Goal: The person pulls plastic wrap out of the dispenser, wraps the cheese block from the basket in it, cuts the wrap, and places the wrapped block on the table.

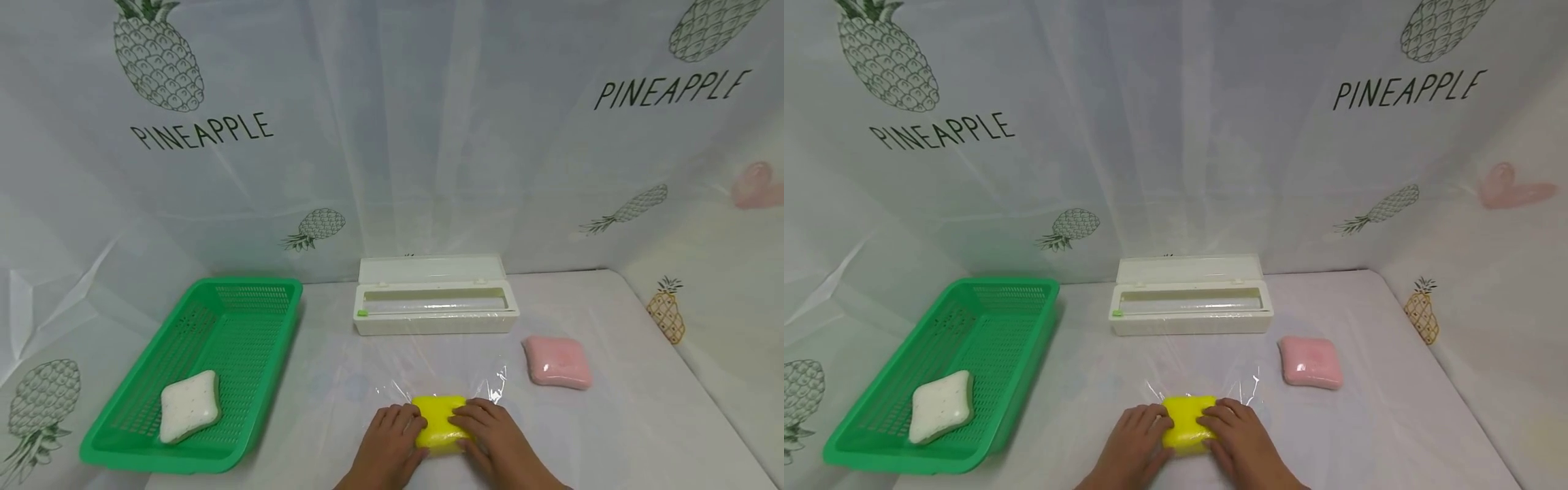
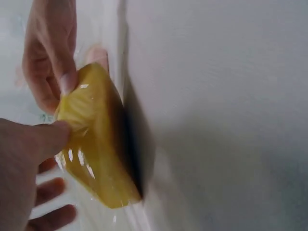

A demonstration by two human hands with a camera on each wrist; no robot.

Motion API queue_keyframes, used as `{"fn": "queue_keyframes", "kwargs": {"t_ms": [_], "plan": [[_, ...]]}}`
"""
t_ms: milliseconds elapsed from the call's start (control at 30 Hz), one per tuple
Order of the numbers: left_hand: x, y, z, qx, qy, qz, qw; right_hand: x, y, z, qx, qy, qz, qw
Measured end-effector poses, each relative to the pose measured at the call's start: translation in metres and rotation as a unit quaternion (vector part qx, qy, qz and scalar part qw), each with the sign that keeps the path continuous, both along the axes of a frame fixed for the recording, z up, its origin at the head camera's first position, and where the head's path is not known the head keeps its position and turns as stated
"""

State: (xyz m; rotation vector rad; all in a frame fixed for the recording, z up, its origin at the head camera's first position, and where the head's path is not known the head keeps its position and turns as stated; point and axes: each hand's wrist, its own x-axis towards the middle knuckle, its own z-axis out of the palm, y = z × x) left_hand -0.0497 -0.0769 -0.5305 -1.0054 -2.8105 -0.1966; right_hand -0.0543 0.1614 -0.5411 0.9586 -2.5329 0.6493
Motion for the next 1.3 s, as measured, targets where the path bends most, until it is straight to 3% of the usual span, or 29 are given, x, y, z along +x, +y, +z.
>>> {"fn": "queue_keyframes", "kwargs": {"t_ms": [167, 300, 533, 800, 1067, 1300], "plan": [[-0.001, 0.006, 0.001, 0.031, 0.063, -0.031, 0.9970, -0.004, -0.001, 0.008, -0.012, 0.010, -0.006, 1.000], [-0.005, 0.010, -0.001, 0.034, 0.108, -0.025, 0.9932, -0.007, -0.003, 0.015, -0.028, -0.002, -0.019, 0.999], [-0.015, 0.012, 0.002, 0.053, 0.089, 0.011, 0.9945, -0.012, -0.011, 0.025, -0.002, -0.021, -0.070, 0.997], [-0.035, 0.014, 0.008, 0.068, 0.106, 0.032, 0.9915, -0.014, -0.023, 0.025, -0.046, 0.091, -0.014, 0.995], [-0.053, 0.019, 0.009, 0.058, 0.142, 0.051, 0.9868, -0.020, -0.025, 0.018, 0.008, 0.077, -0.032, 0.996], [-0.052, 0.026, 0.007, 0.035, 0.166, 0.052, 0.9842, -0.031, -0.026, 0.015, 0.043, 0.073, -0.050, 0.995]]}}
